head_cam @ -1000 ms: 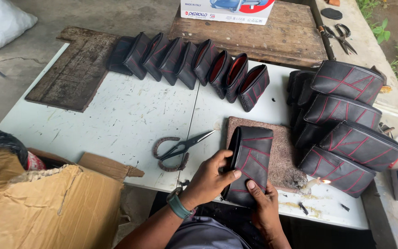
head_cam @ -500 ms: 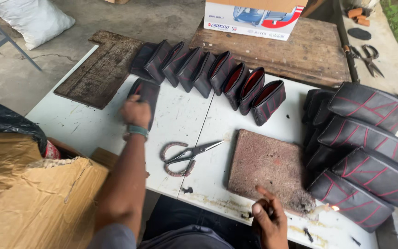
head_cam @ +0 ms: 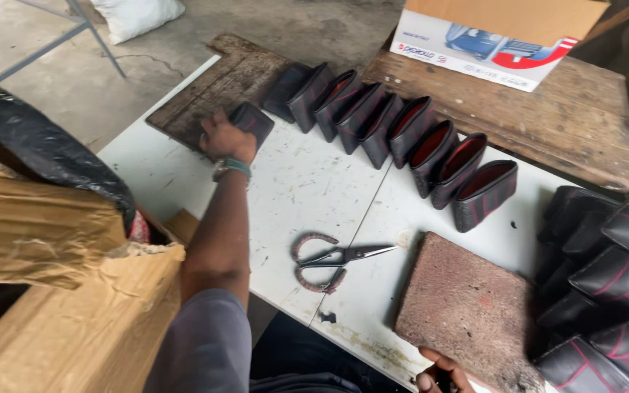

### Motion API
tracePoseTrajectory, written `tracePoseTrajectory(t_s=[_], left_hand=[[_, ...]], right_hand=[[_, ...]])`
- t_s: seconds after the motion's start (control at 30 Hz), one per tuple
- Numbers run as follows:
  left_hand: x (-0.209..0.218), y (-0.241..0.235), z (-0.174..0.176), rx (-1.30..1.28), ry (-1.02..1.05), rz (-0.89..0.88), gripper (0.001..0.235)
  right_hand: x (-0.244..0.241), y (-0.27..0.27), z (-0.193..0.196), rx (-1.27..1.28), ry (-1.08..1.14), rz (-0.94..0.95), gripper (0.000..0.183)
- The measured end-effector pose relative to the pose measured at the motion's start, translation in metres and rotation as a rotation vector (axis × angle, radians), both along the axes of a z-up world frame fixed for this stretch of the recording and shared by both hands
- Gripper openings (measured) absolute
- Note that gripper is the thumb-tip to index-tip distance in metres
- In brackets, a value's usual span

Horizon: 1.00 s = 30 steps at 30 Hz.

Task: The person repeatedly picks up small black pouches with red stitching from a table, opens them to reveal an orange interior, and places them back down. The person handles the pouches one at a time, inspecting the exterior and interior before stacking them.

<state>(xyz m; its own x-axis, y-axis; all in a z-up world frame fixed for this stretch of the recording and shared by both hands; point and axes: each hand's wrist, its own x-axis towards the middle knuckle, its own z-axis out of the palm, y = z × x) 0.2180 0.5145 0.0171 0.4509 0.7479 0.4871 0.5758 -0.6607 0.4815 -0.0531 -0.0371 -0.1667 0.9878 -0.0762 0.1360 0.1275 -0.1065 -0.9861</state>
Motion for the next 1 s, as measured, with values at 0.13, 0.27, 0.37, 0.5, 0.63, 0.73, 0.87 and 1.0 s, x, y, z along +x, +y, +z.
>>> tracePoseTrajectory(t_s=[0.13,0.27,0.37,0.5,0.63,0.73,0.87,1.0], left_hand=[[-0.016,-0.062,0.015,0.148,-0.264,-0.326,0.066],[-0.024,-0.187,0.029,0.206,-0.547,-0.842,0.047],[-0.027,-0.288,0.045,-0.027,-0.539,-1.233,0.029],[-0.03,-0.429,0.053,-0.306,-0.398,-1.648,0.037],[-0.053,-0.518,0.062,-0.241,-0.257,-1.895,0.046],[-0.062,-0.558,0.065,-0.088,-0.215,-1.993,0.047],[-0.061,-0.587,0.054,0.025,-0.143,-2.034,0.05],[-0.061,-0.601,0.046,-0.023,-0.025,-2.045,0.025]], right_hand=[[-0.001,0.015,0.101,0.023,0.281,0.055,0.041],[-0.029,0.012,0.193,0.077,0.196,0.097,0.032],[-0.049,-0.02,0.237,-0.009,0.082,-0.023,0.029],[-0.063,-0.096,0.256,-0.17,-0.002,-0.452,0.026],[-0.054,-0.168,0.243,-0.012,0.027,-0.815,0.025],[-0.047,-0.194,0.22,-0.063,0.171,-0.851,0.027],[-0.033,-0.194,0.183,-0.144,0.192,-0.751,0.031],[-0.016,-0.185,0.164,-0.21,0.269,-0.679,0.043]])
